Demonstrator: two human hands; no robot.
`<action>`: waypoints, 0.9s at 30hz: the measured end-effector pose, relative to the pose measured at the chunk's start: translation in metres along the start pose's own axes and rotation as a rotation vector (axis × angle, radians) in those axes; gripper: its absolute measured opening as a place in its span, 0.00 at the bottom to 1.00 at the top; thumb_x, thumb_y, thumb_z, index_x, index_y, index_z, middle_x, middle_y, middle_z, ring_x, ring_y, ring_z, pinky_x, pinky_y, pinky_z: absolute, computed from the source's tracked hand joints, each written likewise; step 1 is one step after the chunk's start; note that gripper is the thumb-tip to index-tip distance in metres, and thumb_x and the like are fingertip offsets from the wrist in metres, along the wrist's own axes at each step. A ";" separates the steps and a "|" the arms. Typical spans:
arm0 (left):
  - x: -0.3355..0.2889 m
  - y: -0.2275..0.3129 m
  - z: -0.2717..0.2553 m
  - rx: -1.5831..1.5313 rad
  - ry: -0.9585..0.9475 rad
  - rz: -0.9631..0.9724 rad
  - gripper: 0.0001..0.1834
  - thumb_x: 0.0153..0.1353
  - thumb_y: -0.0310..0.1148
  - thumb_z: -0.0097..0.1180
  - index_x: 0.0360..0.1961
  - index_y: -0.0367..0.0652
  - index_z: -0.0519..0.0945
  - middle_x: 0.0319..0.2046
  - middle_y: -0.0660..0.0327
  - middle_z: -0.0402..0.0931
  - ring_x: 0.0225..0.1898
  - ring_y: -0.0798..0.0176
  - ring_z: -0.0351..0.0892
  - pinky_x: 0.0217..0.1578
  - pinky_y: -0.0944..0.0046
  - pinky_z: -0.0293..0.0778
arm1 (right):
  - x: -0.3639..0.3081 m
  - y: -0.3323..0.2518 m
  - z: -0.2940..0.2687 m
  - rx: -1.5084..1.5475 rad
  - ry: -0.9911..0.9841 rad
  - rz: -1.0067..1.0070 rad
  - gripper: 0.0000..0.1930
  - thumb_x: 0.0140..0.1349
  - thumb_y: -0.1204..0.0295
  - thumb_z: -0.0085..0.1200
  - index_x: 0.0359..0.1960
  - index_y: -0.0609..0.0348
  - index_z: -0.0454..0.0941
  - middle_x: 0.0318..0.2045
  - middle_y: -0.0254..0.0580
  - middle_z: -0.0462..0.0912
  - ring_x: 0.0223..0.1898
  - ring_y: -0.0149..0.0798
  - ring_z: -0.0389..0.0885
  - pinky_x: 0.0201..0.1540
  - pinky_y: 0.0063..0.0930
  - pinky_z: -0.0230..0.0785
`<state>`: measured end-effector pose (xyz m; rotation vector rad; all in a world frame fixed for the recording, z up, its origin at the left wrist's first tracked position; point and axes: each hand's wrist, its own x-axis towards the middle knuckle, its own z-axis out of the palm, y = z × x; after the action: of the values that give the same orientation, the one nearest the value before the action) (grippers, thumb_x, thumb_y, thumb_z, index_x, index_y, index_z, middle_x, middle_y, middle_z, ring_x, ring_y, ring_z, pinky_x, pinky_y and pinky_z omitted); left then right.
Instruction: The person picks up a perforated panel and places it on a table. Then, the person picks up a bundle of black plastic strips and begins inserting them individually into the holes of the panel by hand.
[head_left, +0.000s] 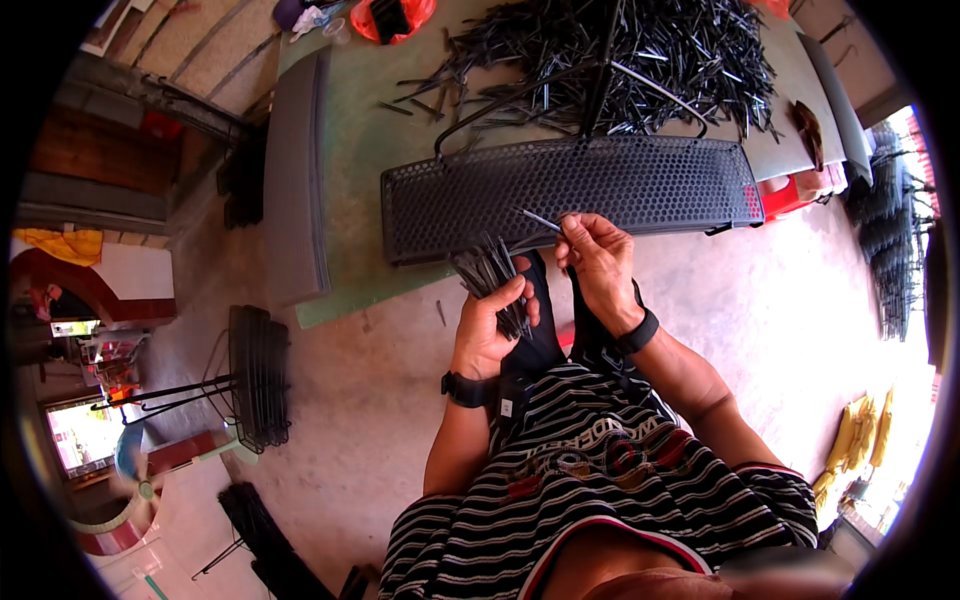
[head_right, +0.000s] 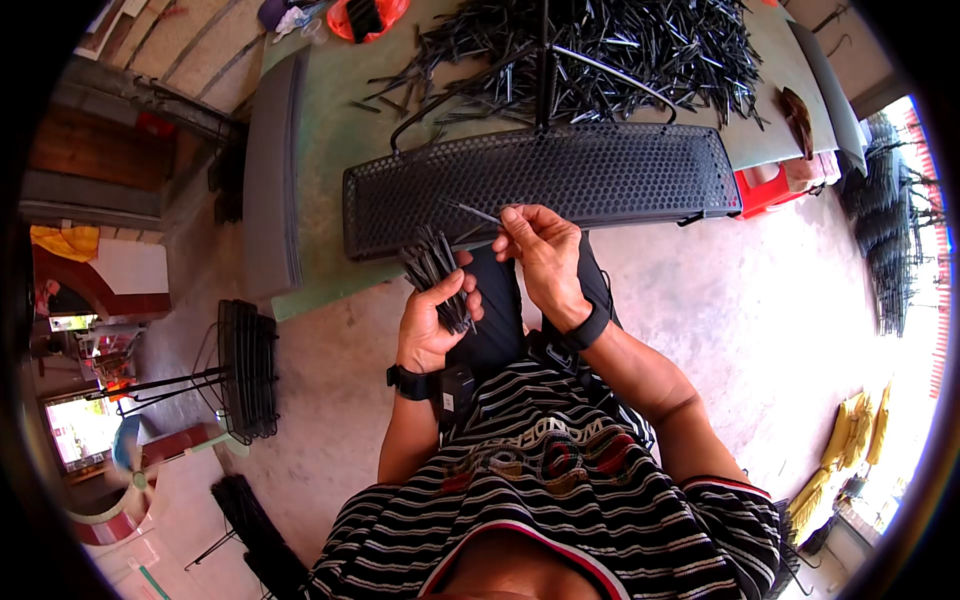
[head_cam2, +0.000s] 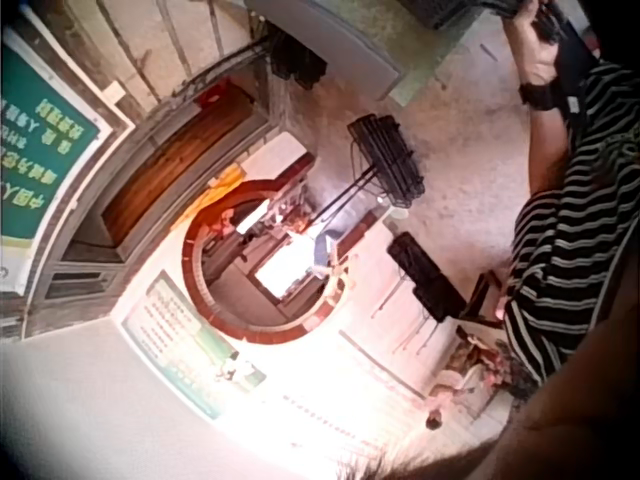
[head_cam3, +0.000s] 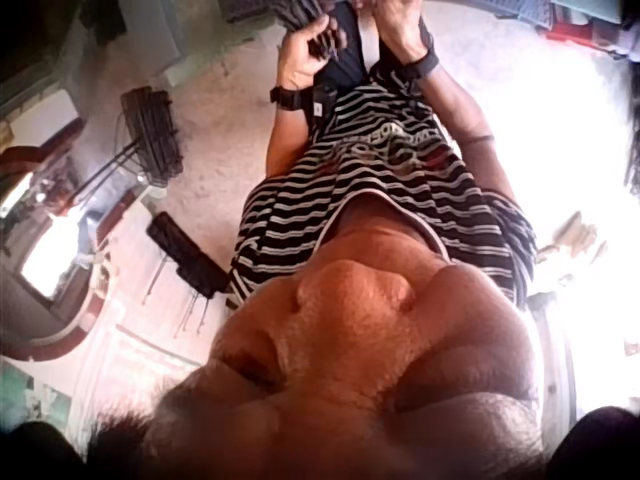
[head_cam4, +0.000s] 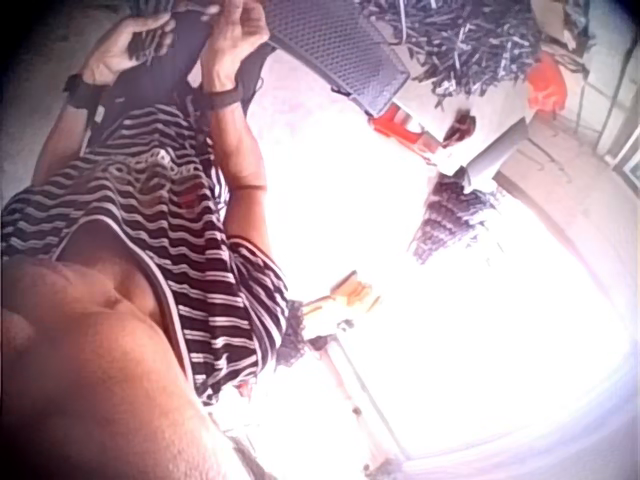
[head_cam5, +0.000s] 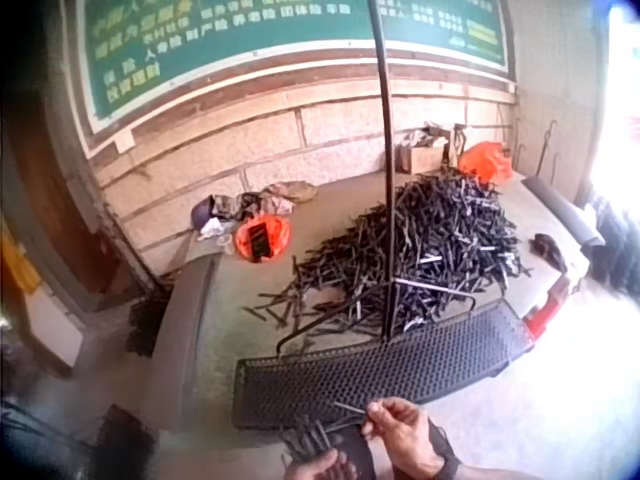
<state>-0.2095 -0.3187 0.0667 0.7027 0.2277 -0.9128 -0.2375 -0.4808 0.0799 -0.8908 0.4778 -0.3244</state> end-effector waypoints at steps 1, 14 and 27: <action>-0.001 0.001 -0.003 -0.025 -0.016 -0.016 0.18 0.53 0.30 0.58 0.45 0.38 0.71 0.25 0.60 0.73 0.23 0.61 0.74 0.25 0.61 0.71 | -0.001 0.000 0.002 0.001 0.004 0.013 0.08 0.60 0.73 0.52 0.33 0.67 0.74 0.22 0.38 0.77 0.20 0.27 0.74 0.22 0.17 0.69; -0.009 0.014 -0.006 -0.079 -0.045 0.016 0.13 0.51 0.23 0.57 0.39 0.36 0.74 0.24 0.59 0.74 0.19 0.65 0.73 0.19 0.68 0.67 | -0.021 -0.006 0.019 -0.771 -0.338 -0.618 0.08 0.53 0.80 0.54 0.35 0.68 0.74 0.27 0.42 0.77 0.20 0.29 0.77 0.19 0.19 0.68; -0.020 0.020 -0.018 -0.183 -0.108 0.095 0.17 0.54 0.28 0.58 0.46 0.41 0.72 0.35 0.57 0.77 0.37 0.61 0.77 0.34 0.61 0.76 | -0.013 -0.008 0.022 -1.180 -0.842 -1.397 0.21 0.40 0.78 0.55 0.41 0.71 0.73 0.34 0.44 0.72 0.28 0.36 0.77 0.24 0.24 0.71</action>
<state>-0.2040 -0.2859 0.0720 0.4893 0.1779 -0.8250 -0.2373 -0.4650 0.1018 -2.3057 -0.9724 -0.8906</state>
